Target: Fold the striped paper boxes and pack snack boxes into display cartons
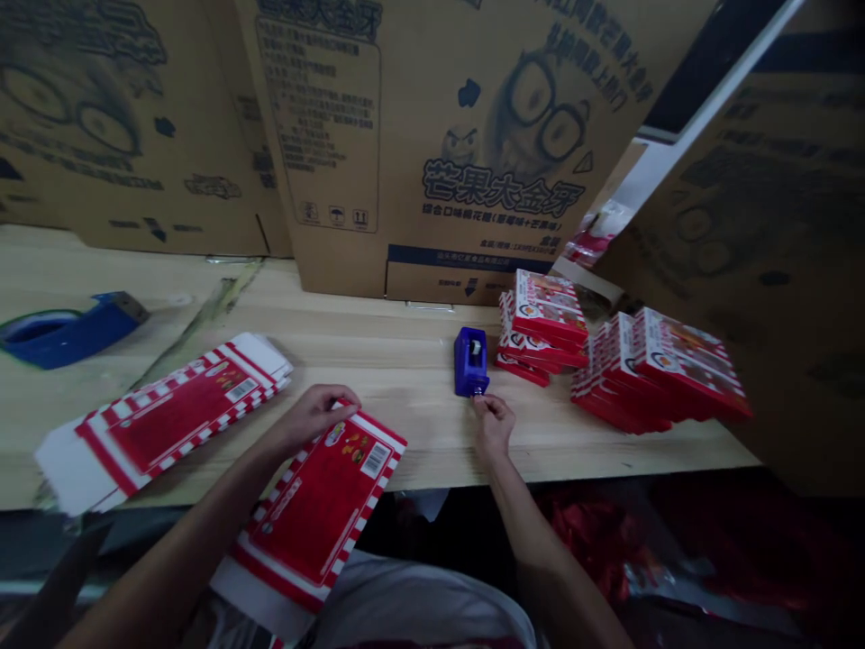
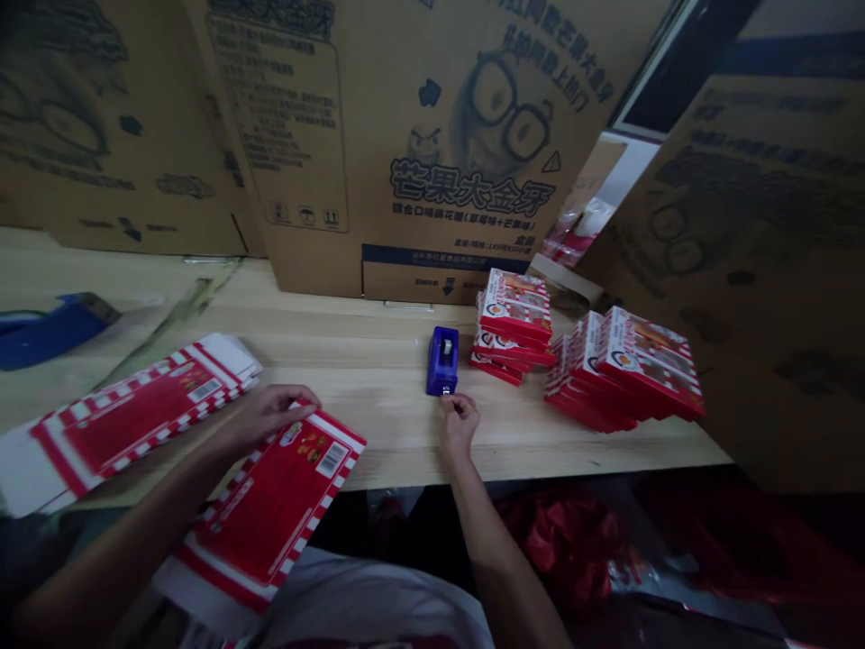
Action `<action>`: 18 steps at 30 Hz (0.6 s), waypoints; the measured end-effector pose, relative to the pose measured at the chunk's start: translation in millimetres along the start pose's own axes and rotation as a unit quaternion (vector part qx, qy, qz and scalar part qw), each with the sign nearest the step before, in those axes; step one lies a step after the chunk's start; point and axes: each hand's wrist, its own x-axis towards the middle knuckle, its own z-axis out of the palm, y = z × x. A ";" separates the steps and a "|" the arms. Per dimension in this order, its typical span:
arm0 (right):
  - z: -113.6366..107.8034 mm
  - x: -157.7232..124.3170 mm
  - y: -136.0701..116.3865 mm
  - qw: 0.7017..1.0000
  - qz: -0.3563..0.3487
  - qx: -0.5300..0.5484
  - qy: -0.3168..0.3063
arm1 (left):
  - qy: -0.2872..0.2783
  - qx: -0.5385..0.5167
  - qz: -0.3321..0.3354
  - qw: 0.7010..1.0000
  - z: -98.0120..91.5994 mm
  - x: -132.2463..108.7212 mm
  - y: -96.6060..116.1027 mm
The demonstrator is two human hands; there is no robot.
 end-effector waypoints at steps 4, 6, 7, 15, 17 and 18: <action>6.6 -13.8 -36.0 0.981 0.023 0.012 -0.193 | -0.076 0.042 0.025 0.996 7.2 12.4 -11.9; 18.4 -19.0 -59.3 0.931 0.013 0.005 -0.365 | -0.103 0.056 0.033 0.993 10.9 18.1 -17.3; 25.5 -21.1 -70.0 0.894 0.001 -0.003 -0.448 | -0.112 0.059 0.035 0.991 13.1 20.3 -19.0; 61.3 -36.8 -85.8 0.813 -0.144 -0.179 -0.535 | -0.113 0.063 0.040 0.991 24.7 11.4 -13.0; 61.3 -43.4 -80.1 0.821 -0.133 -0.196 -0.519 | -0.105 0.064 0.040 0.992 24.9 6.5 -11.9; 60.8 -47.1 -77.8 0.827 -0.121 -0.194 -0.513 | -0.101 0.065 0.041 0.992 24.8 4.6 -12.1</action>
